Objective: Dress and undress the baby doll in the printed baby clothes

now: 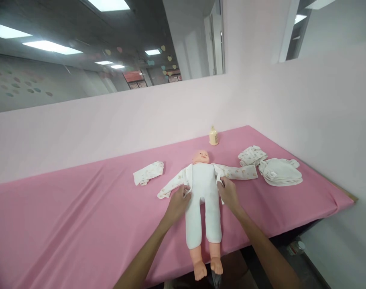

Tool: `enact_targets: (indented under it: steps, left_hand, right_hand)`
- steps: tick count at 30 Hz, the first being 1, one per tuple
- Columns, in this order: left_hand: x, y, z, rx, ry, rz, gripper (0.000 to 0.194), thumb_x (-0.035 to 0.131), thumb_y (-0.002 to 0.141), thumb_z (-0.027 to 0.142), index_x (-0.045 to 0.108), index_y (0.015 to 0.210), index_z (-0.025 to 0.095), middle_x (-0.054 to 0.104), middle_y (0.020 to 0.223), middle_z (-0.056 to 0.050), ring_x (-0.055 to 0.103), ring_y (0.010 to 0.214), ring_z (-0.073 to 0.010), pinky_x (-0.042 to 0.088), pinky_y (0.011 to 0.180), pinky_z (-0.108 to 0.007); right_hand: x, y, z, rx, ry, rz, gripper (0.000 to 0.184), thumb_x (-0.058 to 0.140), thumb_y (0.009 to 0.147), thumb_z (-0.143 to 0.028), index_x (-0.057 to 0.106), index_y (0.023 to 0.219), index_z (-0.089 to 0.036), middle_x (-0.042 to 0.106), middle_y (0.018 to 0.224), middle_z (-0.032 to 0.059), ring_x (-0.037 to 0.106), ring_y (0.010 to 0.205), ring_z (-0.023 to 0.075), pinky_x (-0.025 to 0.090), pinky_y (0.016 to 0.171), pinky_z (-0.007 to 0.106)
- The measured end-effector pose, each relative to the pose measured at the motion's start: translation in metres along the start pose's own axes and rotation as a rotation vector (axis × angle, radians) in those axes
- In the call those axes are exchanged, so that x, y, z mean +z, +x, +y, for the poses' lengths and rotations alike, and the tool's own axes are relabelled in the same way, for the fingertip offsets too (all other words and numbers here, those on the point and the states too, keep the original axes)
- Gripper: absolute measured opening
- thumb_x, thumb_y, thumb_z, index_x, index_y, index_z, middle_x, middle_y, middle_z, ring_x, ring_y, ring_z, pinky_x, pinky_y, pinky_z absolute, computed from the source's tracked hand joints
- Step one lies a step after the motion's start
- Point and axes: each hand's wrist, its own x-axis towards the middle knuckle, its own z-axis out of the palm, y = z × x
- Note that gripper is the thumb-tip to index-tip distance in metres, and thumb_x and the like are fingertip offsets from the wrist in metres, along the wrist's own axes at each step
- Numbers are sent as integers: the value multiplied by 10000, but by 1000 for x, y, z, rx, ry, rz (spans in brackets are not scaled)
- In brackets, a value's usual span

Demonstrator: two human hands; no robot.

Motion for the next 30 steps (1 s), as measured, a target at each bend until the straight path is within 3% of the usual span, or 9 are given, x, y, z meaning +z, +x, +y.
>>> enact_targets:
  steps: [3, 7, 9, 11, 14, 18, 22, 25, 30]
  left_hand:
    - [3, 1, 14, 9, -110, -7, 233, 396, 846, 225, 513, 1047, 210, 592, 818, -8, 561, 682, -163, 429, 612, -276]
    - [5, -4, 29, 226, -57, -47, 223, 392, 838, 199, 509, 1027, 218, 590, 845, 4, 548, 732, -153, 399, 637, -261]
    - [2, -4, 31, 313, 16, -144, 214, 385, 854, 214, 524, 1016, 226, 595, 816, 11, 551, 739, -156, 386, 633, -258]
    - [-4, 1, 31, 282, 11, -181, 237, 385, 888, 279, 523, 1074, 232, 604, 790, 15, 567, 726, -158, 395, 627, -256]
    - [-13, 22, 28, 91, 13, -10, 343, 420, 908, 418, 490, 1172, 210, 648, 924, -27, 614, 844, -173, 433, 708, -266]
    - [-14, 55, 25, -102, 241, 123, 380, 409, 911, 499, 550, 1052, 176, 597, 1193, -122, 605, 1039, -248, 427, 790, -314]
    - [-3, 77, 25, -113, 296, 124, 384, 430, 904, 518, 580, 889, 165, 631, 1086, -125, 627, 983, -265, 424, 750, -316]
    - [6, 89, 27, -99, 317, 188, 309, 435, 919, 439, 585, 915, 168, 637, 1069, -119, 620, 994, -265, 422, 768, -327]
    - [22, 105, 28, -72, 302, 289, 256, 355, 941, 241, 603, 964, 183, 655, 1045, -99, 624, 976, -238, 423, 772, -321]
  right_hand:
    - [8, 2, -16, -77, -39, 45, 176, 377, 889, -289, 423, 734, -218, 493, 653, -17, 458, 614, 151, 311, 593, 256]
    - [23, -6, -28, -260, -189, -255, 143, 395, 883, -199, 537, 864, -196, 632, 820, 34, 550, 721, 167, 307, 624, 259]
    - [24, -7, -26, -291, -195, -305, 178, 391, 905, -229, 555, 846, -197, 647, 825, 35, 560, 732, 169, 310, 630, 261]
    - [21, -3, -21, -256, -149, -262, 254, 406, 923, -332, 563, 774, -198, 649, 810, 33, 566, 747, 173, 337, 663, 267]
    - [16, 17, -8, -75, -36, -97, 333, 462, 882, -481, 587, 775, -191, 660, 841, 48, 581, 801, 195, 379, 719, 288]
    - [21, 52, 9, 149, 86, 71, 391, 537, 790, -528, 604, 896, -157, 679, 895, 88, 602, 819, 227, 418, 689, 300]
    - [34, 77, 16, 208, 120, 133, 399, 572, 741, -491, 614, 940, -148, 692, 940, 133, 620, 870, 259, 447, 690, 311]
    - [41, 86, 14, 224, 131, 197, 431, 575, 720, -448, 618, 1004, -126, 686, 966, 166, 625, 904, 289, 462, 704, 337]
    - [52, 79, -2, 71, 130, 200, 362, 440, 777, -270, 625, 1062, -143, 674, 996, 124, 612, 922, 257, 466, 795, 358]
